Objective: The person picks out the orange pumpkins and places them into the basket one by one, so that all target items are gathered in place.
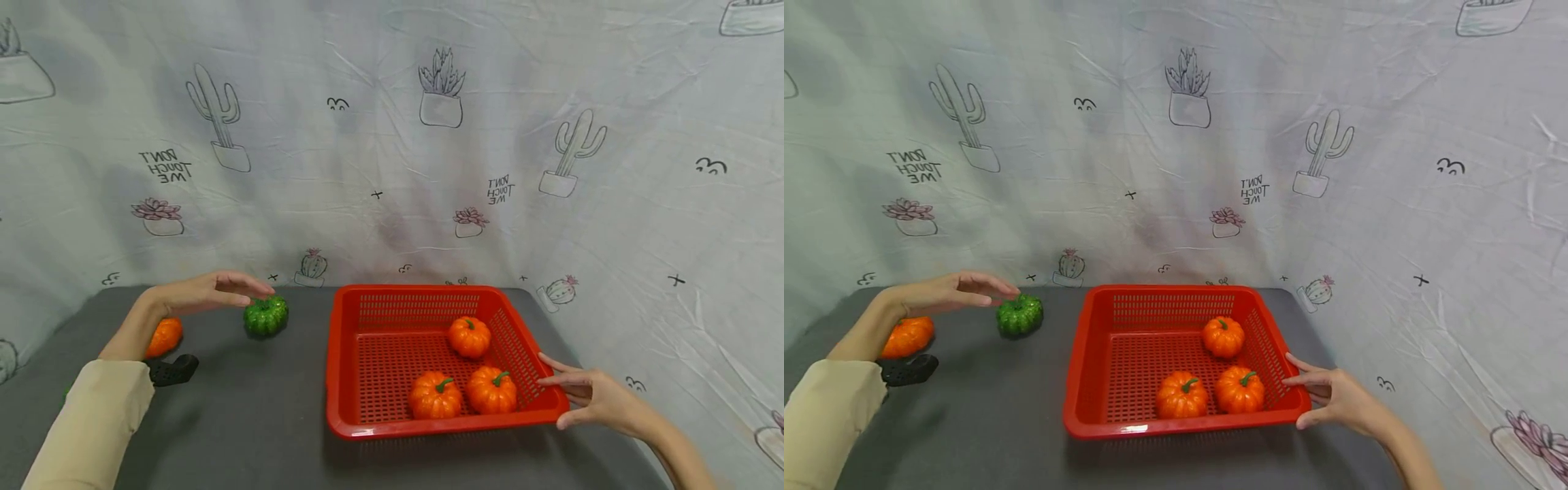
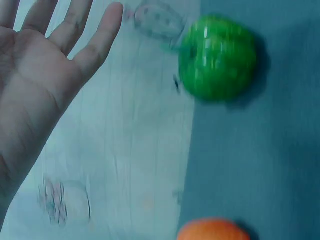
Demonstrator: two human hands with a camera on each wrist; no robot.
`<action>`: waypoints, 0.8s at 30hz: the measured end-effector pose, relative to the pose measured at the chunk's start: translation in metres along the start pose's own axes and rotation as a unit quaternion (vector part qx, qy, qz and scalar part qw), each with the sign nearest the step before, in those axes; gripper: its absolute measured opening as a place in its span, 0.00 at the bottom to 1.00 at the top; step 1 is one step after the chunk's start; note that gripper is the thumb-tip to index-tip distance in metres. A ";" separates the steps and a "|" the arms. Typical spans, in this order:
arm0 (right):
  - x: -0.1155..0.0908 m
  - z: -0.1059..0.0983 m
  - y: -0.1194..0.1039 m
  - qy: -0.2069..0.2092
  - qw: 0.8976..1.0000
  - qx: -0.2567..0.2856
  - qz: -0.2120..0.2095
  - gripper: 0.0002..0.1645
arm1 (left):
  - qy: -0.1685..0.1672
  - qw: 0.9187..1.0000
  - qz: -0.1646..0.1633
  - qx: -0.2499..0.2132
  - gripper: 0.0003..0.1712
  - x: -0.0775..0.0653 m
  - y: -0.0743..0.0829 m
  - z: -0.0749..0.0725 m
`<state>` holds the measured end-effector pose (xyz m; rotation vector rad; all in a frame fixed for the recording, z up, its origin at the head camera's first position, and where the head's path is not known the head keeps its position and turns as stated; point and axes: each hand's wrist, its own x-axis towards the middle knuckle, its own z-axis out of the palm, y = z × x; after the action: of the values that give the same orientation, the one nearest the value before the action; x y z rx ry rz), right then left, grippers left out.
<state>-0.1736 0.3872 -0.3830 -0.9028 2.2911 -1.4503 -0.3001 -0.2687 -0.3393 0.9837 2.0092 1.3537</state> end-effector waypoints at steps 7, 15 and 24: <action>-0.003 0.001 0.005 0.000 1.000 -0.006 -0.013 0.32 | 0.056 0.998 -0.041 0.001 0.23 -0.039 -0.011 -0.017; -0.002 0.002 0.005 -0.002 1.000 0.012 -0.003 0.32 | 0.118 0.989 -0.086 0.027 0.27 -0.082 -0.020 -0.031; -0.001 0.000 0.004 0.001 1.000 -0.018 -0.018 0.31 | 0.108 0.992 -0.062 0.023 0.35 -0.120 -0.039 -0.042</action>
<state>-0.1741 0.3894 -0.3868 -0.9592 2.3220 -1.4296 -0.2699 -0.3973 -0.3577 0.7427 2.2304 1.4030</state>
